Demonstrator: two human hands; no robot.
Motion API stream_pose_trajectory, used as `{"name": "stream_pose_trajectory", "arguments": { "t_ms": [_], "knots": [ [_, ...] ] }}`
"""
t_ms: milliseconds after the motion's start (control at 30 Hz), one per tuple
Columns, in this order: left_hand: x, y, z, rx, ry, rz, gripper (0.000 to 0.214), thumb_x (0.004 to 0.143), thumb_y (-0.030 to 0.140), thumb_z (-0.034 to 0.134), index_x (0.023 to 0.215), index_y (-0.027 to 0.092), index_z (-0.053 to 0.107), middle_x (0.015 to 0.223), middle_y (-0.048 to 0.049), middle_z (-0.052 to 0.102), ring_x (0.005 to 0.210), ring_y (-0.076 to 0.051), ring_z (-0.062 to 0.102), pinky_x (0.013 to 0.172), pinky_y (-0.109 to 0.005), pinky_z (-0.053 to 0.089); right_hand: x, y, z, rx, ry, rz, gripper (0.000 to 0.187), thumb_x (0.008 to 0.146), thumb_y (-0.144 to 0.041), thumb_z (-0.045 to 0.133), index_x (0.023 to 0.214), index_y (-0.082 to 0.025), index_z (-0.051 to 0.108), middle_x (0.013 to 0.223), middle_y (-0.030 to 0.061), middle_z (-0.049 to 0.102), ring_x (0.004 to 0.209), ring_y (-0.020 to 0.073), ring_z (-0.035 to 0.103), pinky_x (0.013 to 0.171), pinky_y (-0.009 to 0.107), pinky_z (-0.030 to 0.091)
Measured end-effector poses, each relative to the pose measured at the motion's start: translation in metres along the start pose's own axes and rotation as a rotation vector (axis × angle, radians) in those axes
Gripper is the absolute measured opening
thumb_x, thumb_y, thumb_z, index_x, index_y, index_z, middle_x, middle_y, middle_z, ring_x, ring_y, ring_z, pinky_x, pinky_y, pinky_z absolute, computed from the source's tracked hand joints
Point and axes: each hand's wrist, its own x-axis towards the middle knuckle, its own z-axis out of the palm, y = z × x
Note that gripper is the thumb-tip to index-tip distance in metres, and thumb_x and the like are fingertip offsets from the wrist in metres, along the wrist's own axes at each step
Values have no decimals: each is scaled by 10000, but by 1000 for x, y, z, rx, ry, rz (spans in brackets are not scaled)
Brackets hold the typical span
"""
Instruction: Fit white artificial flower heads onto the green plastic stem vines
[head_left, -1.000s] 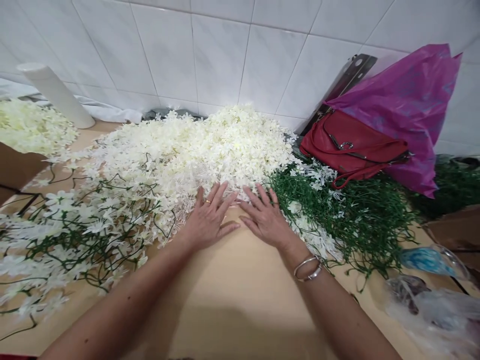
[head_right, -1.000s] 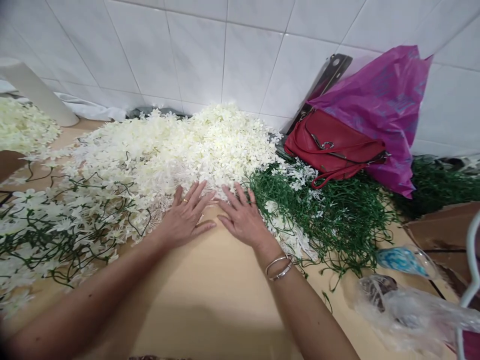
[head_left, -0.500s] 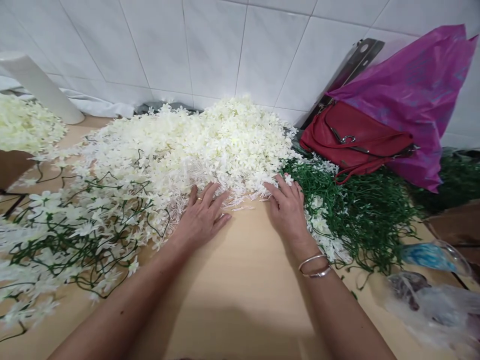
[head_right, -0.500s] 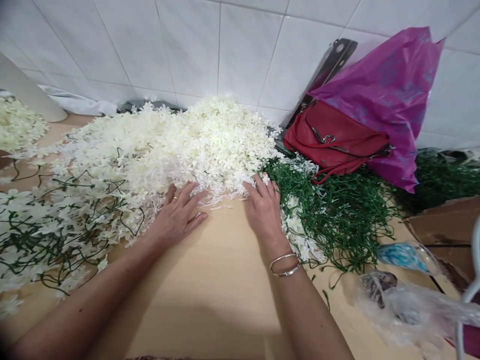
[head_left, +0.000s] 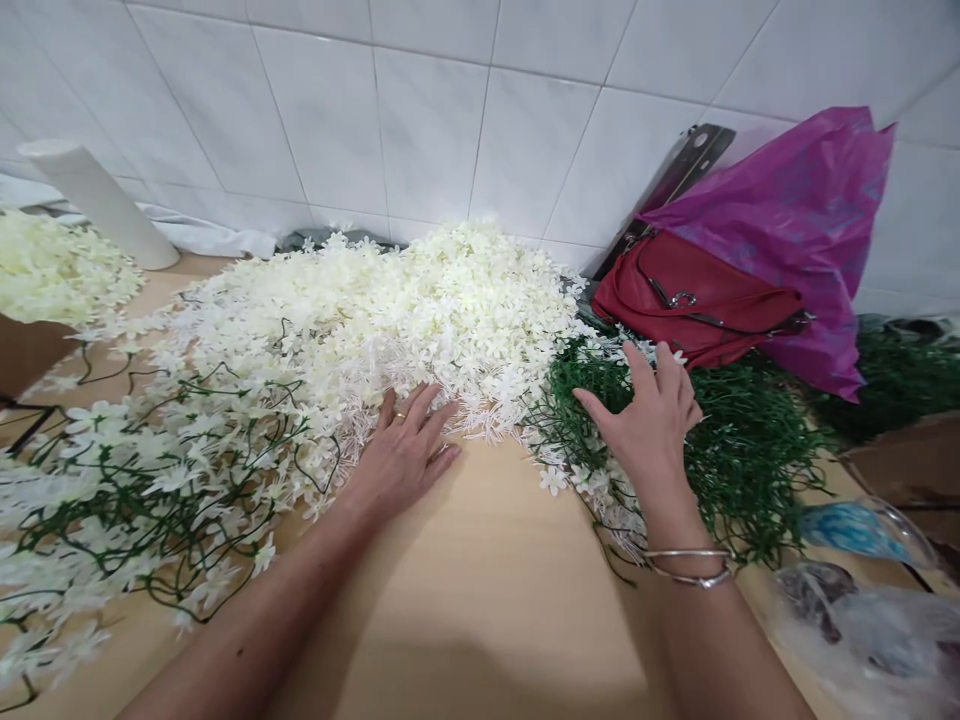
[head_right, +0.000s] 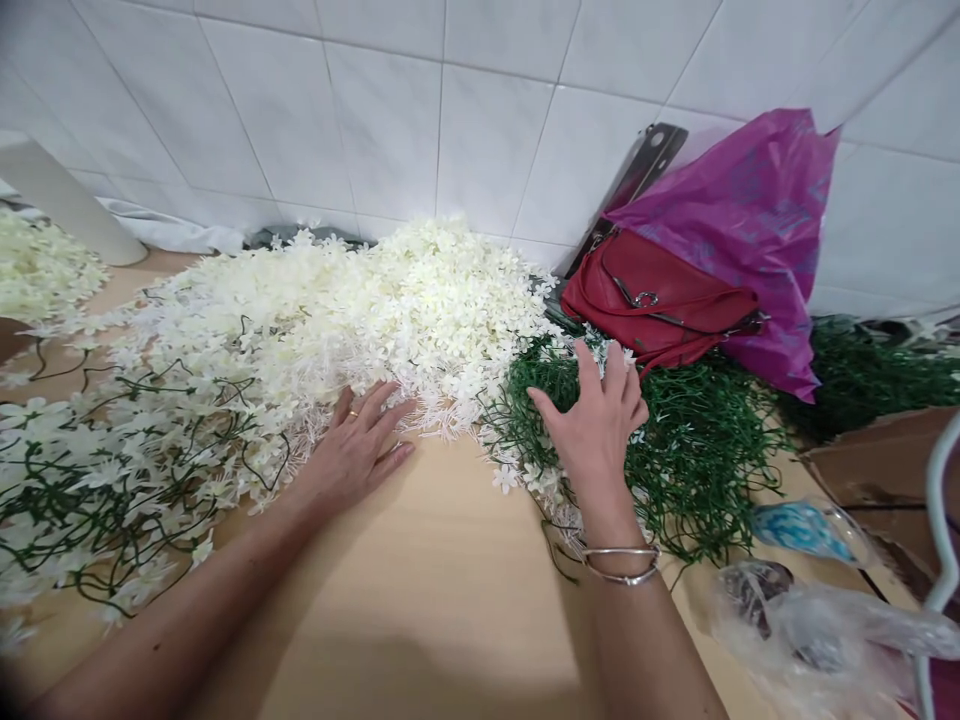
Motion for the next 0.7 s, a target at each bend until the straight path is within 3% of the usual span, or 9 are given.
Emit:
{"name": "stream_pose_trajectory", "arguments": {
  "t_ms": [133,200,233,300,367,467,567,700],
  "knots": [
    [0,0,2,17,6,-10,505,1083,427,453,1536,208,490,1642,-190,428,1559,-361,363,1275,-672,198,12,23,14,2,-413,273,1296,660,-828,772,1687,-275,208,1755,256,115,1562,579,162,1087,839,294],
    [0,0,3,25,10,-11,501,1080,426,458,1535,219,495,1638,-181,440,1554,-357,373,1277,-671,197,17,25,18,-4,-556,283,1301,644,-820,784,1687,-327,183,1764,218,99,1566,569,138,1095,801,324],
    [1,0,3,28,11,-12,500,1078,429,462,1533,225,499,1637,-177,443,1551,-356,379,1279,-669,198,19,25,19,-10,-580,259,1227,660,-798,787,1667,-340,257,1750,207,157,1554,561,171,1098,769,344],
    [1,1,3,34,14,-11,500,1074,431,470,1530,230,506,1637,-174,446,1546,-357,390,1280,-666,204,23,26,23,-22,-533,190,978,700,-701,809,1538,-297,505,1633,217,366,1482,528,323,1106,699,366],
    [1,1,2,39,16,-11,501,1075,431,471,1529,225,510,1636,-175,449,1543,-359,395,1278,-667,214,25,29,26,-13,-419,149,676,733,-516,825,1311,-198,674,1387,215,562,1323,458,508,1100,628,387],
    [1,1,1,37,19,-10,496,1074,424,478,1524,217,516,1631,-176,456,1543,-361,396,1273,-670,228,25,30,24,73,-216,95,346,742,-252,718,1071,-148,697,1066,148,648,1054,359,622,1003,534,463],
    [1,1,1,29,23,-11,493,1069,420,495,1517,216,523,1638,-179,448,1544,-364,395,1271,-670,231,25,16,8,146,-26,-50,269,755,-168,626,1018,-178,677,1034,131,653,1024,341,612,950,499,485],
    [1,0,2,29,18,-7,504,1074,435,478,1523,207,517,1636,-188,450,1548,-363,388,1267,-673,232,28,-16,-15,106,143,-65,273,808,-182,647,1081,-185,665,1239,189,623,1205,374,569,1072,581,428]
  ]
}}
